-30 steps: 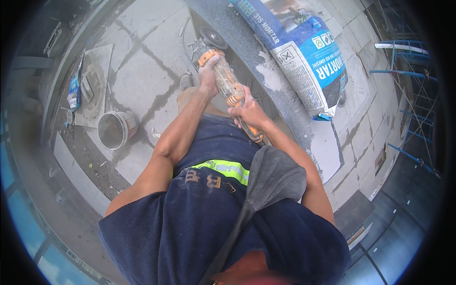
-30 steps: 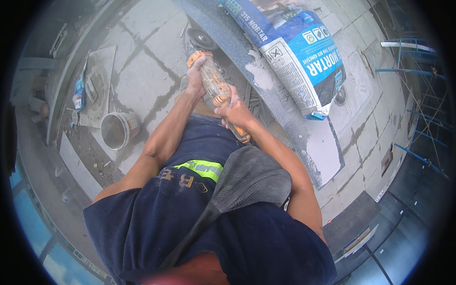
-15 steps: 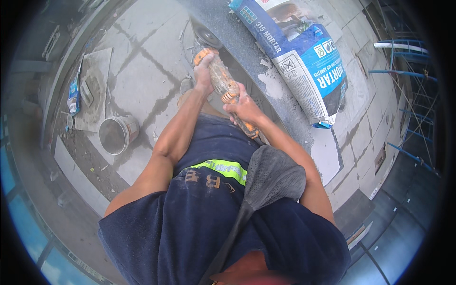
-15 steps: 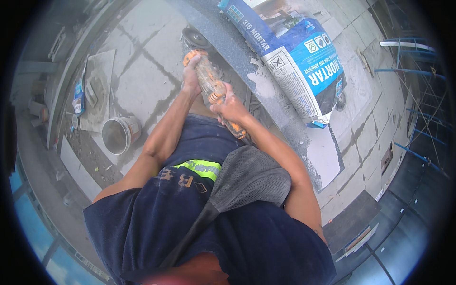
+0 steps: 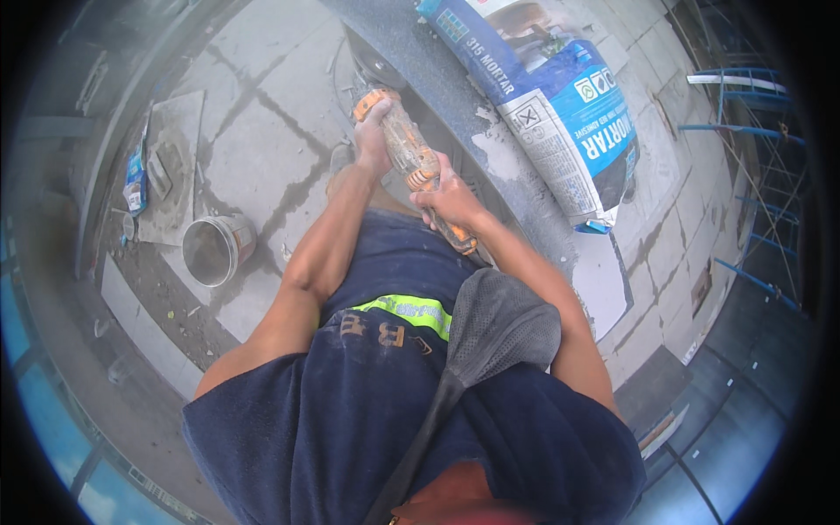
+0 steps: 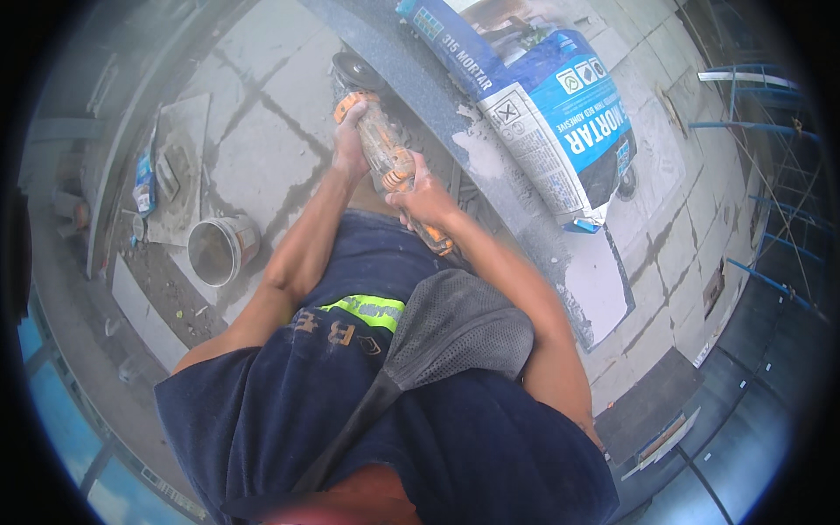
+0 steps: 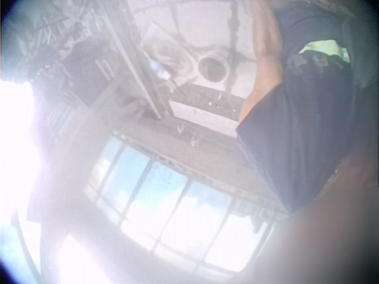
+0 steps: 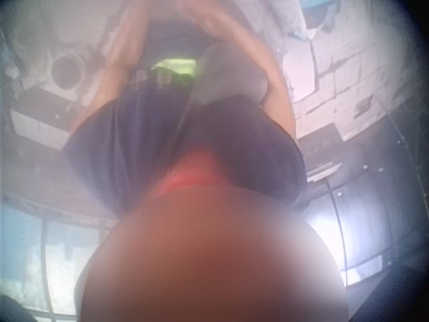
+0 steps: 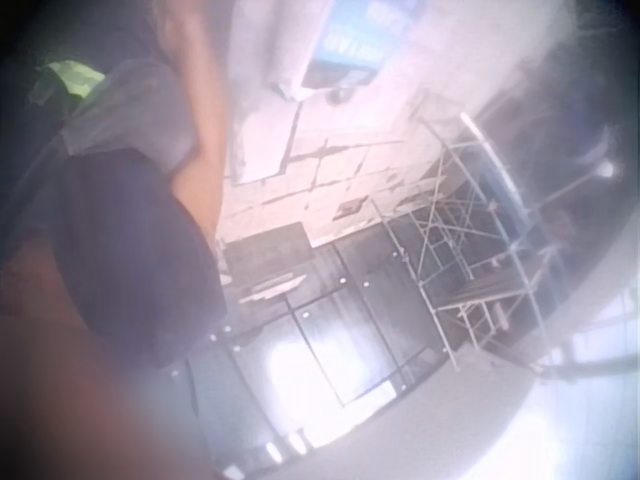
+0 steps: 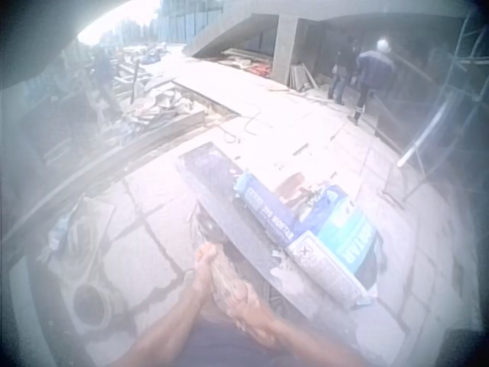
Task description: The person uses an angle grinder to cut a large rectangular tile on a construction site floor. Another worker assists by holding the tile steady during the cut. The person completes the cut and hands the grinder to the coworker.
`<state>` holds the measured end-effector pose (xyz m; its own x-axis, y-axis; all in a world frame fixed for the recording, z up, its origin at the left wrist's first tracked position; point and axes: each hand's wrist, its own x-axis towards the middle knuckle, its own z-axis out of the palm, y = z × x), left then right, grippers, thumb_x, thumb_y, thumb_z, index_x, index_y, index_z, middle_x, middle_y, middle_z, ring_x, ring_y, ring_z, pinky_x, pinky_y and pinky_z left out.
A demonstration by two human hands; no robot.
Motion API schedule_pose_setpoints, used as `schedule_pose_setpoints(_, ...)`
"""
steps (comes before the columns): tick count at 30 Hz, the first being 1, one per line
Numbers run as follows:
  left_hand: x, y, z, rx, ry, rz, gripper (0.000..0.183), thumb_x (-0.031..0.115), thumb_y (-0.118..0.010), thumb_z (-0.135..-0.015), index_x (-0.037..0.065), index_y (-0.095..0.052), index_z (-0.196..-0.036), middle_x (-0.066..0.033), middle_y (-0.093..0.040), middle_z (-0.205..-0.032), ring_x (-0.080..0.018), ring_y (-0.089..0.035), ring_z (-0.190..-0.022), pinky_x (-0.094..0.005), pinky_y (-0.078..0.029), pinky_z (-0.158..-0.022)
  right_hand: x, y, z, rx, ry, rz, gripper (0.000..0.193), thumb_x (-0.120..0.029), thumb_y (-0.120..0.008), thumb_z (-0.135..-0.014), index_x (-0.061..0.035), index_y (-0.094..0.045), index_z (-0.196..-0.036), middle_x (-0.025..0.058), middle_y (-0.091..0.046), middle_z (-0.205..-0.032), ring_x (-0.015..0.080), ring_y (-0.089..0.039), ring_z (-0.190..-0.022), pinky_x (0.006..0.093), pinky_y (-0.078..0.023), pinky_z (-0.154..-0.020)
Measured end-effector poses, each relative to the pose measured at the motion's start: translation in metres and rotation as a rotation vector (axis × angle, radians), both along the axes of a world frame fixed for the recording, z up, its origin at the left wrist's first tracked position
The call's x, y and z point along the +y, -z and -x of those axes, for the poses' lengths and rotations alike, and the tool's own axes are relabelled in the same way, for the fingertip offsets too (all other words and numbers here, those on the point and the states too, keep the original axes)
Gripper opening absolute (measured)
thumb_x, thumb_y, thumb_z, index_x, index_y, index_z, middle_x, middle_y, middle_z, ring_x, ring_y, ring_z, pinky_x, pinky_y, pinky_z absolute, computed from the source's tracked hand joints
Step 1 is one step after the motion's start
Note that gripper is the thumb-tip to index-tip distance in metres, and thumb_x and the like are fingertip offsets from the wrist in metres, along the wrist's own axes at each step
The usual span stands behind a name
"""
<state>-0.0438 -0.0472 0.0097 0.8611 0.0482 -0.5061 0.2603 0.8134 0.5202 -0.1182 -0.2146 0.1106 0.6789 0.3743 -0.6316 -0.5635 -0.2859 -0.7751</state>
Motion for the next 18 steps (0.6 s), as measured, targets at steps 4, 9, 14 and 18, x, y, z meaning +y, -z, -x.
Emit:
schedule_pose_setpoints(4, -0.011, -0.002, 0.011, -0.007, -0.013, -0.023, 0.032, 0.019, -0.068, -0.092, 0.001, -0.06, -0.117, -0.0133, -0.064, -0.091, -0.0293, -0.069, -0.072, -0.0485, -0.063, -0.066, -0.01, 0.0, 0.012, -0.022, -0.008, 0.006, 0.088, -0.005, -0.072, -0.089, -0.0101, -0.016, -0.157, 0.0141, -0.062, -0.101, 0.0154, -0.062, -0.057, 0.0303, -0.054, -0.046)
schedule_pose_setpoints(9, -0.017, 0.004, 0.021, -0.012, -0.001, 0.011, 0.031, 0.02, -0.069, -0.091, 0.0, -0.061, -0.113, -0.013, -0.065, -0.089, -0.0291, -0.07, -0.071, -0.0473, -0.063, -0.065, -0.016, 0.003, 0.023, -0.024, 0.004, 0.001, 0.089, -0.006, -0.071, -0.088, -0.0091, -0.015, -0.157, 0.0139, -0.063, -0.1, 0.0153, -0.062, -0.057, 0.0305, -0.054, -0.046)
schedule_pose_setpoints(14, -0.021, 0.0, 0.029, -0.005, 0.009, -0.006, 0.033, 0.022, -0.07, -0.091, -0.001, -0.061, -0.113, -0.0139, -0.066, -0.088, -0.0299, -0.07, -0.07, -0.0466, -0.063, -0.063, -0.021, 0.007, 0.031, -0.032, 0.004, 0.022, 0.091, -0.005, -0.071, -0.088, -0.0095, -0.014, -0.158, 0.0148, -0.065, -0.099, 0.0158, -0.063, -0.056, 0.0314, -0.053, -0.045)
schedule_pose_setpoints(18, -0.026, -0.009, 0.035, 0.015, -0.004, -0.043, 0.034, 0.023, -0.07, -0.091, -0.002, -0.061, -0.112, -0.0142, -0.066, -0.088, -0.0303, -0.071, -0.069, -0.0459, -0.063, -0.062, -0.023, 0.011, 0.034, -0.058, 0.013, -0.009, 0.093, -0.005, -0.071, -0.087, -0.0105, -0.012, -0.159, 0.0188, -0.067, -0.102, 0.0171, -0.063, -0.054, 0.0316, -0.052, -0.043)
